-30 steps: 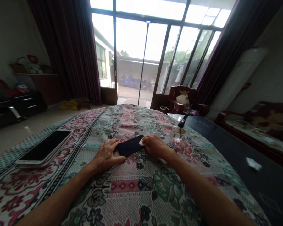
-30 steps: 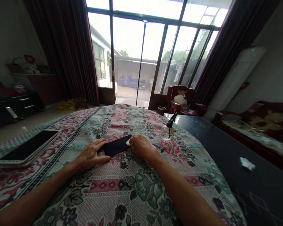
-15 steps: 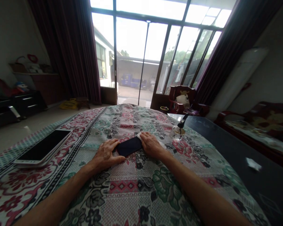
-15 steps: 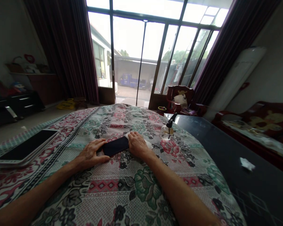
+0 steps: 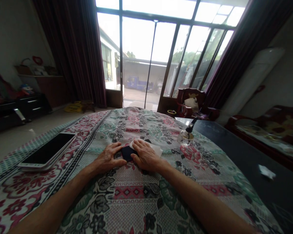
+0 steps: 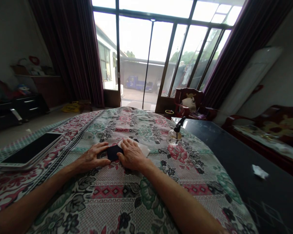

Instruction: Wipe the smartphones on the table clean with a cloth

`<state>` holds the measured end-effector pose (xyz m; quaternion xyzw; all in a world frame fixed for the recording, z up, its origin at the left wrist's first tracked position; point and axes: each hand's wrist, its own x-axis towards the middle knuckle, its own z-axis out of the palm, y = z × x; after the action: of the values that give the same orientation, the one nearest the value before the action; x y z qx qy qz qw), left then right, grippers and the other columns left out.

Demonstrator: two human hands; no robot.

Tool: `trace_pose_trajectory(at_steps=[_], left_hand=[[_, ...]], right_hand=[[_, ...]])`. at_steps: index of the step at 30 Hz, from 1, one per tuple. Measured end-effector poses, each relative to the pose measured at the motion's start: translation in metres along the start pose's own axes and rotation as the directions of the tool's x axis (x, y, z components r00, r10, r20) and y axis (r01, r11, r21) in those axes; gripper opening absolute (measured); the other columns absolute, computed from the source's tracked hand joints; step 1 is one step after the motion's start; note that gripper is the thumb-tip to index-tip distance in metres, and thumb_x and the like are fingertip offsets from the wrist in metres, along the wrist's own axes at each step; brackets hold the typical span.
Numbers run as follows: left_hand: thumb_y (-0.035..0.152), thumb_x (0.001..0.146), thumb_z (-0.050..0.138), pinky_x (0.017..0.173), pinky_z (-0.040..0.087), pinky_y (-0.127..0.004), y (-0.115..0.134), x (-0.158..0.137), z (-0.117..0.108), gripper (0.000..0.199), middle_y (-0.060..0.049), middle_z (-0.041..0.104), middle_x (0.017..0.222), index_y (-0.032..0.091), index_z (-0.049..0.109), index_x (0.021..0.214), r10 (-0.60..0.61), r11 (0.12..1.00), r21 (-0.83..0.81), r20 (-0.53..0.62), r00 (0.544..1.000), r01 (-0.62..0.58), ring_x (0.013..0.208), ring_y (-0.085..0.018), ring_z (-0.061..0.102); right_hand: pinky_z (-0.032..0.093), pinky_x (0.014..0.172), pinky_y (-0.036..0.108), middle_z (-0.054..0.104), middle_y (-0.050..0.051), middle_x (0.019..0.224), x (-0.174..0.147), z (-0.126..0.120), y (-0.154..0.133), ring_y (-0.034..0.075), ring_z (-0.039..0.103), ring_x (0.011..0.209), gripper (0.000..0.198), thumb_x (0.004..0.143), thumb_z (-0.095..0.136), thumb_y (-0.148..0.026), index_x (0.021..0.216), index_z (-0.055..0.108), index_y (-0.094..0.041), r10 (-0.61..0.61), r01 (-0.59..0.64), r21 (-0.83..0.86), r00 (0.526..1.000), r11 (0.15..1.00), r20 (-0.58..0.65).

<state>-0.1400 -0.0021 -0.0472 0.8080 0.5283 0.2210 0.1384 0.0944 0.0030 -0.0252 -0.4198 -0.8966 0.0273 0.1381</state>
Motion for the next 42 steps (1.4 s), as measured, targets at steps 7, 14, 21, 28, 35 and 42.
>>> trace_pose_trajectory(at_steps=[7,14,21,28,35,42], left_hand=[[0.056,0.07,0.07,0.114,0.031,-0.049,0.0,0.001,0.001,0.068,-0.013,0.051,0.144,0.02,0.062,0.127,0.017,0.999,-0.029,-0.019,1.0,-0.017,0.135,-0.036,0.042],[0.055,0.068,0.07,0.112,0.034,-0.049,-0.001,0.0,-0.006,0.059,-0.013,0.05,0.144,0.02,0.067,0.115,-0.028,0.995,-0.097,-0.007,1.0,0.027,0.134,-0.035,0.044],[0.049,0.068,0.071,0.112,0.036,-0.044,-0.005,0.002,-0.005,0.053,-0.013,0.054,0.141,0.018,0.07,0.111,-0.01,0.991,-0.134,-0.004,1.0,0.009,0.132,-0.034,0.047],[0.037,0.068,0.068,0.114,0.032,-0.044,-0.006,0.003,-0.01,0.052,-0.01,0.054,0.141,0.02,0.068,0.117,0.044,0.99,-0.139,0.047,0.998,-0.037,0.134,-0.032,0.044],[0.035,0.065,0.064,0.114,0.032,-0.046,-0.007,0.001,-0.011,0.054,-0.012,0.052,0.143,0.019,0.067,0.116,0.035,0.991,-0.127,0.055,0.998,-0.028,0.135,-0.034,0.043],[0.034,0.063,0.064,0.116,0.029,-0.048,-0.007,-0.004,-0.014,0.062,-0.009,0.046,0.149,0.022,0.063,0.124,0.021,0.99,-0.144,0.097,0.995,-0.006,0.141,-0.034,0.035]], right_hand=[[0.031,0.113,0.044,0.047,0.015,0.145,0.001,-0.006,-0.022,0.027,0.039,0.136,0.045,0.096,0.041,-0.034,0.134,0.05,-0.012,-0.205,0.205,0.077,0.979,0.976,-0.002],[0.037,0.11,0.042,0.052,0.013,0.14,-0.005,-0.008,-0.001,0.025,0.047,0.13,0.037,0.098,0.038,-0.029,0.128,0.055,-0.016,-0.086,0.091,0.068,0.993,0.994,-0.078],[0.033,0.112,0.043,0.049,0.015,0.144,0.0,0.001,-0.012,0.027,0.041,0.135,0.045,0.097,0.042,-0.033,0.135,0.051,-0.012,-0.132,0.133,0.043,0.991,0.99,-0.039],[0.031,0.112,0.041,0.05,0.01,0.142,0.002,-0.001,-0.019,0.024,0.041,0.132,0.042,0.097,0.043,-0.031,0.135,0.049,-0.016,-0.252,0.254,0.085,0.967,0.964,-0.037],[0.04,0.102,0.036,0.064,0.006,0.123,0.002,-0.005,-0.02,0.018,0.054,0.113,0.033,0.083,0.047,-0.01,0.111,0.06,-0.018,-0.336,0.342,0.187,0.94,0.921,-0.064],[0.042,0.098,0.036,0.069,0.004,0.114,-0.008,-0.013,-0.025,0.018,0.059,0.104,0.037,0.07,0.046,-0.006,0.099,0.064,-0.021,-0.347,0.336,0.243,0.938,0.91,0.002]])
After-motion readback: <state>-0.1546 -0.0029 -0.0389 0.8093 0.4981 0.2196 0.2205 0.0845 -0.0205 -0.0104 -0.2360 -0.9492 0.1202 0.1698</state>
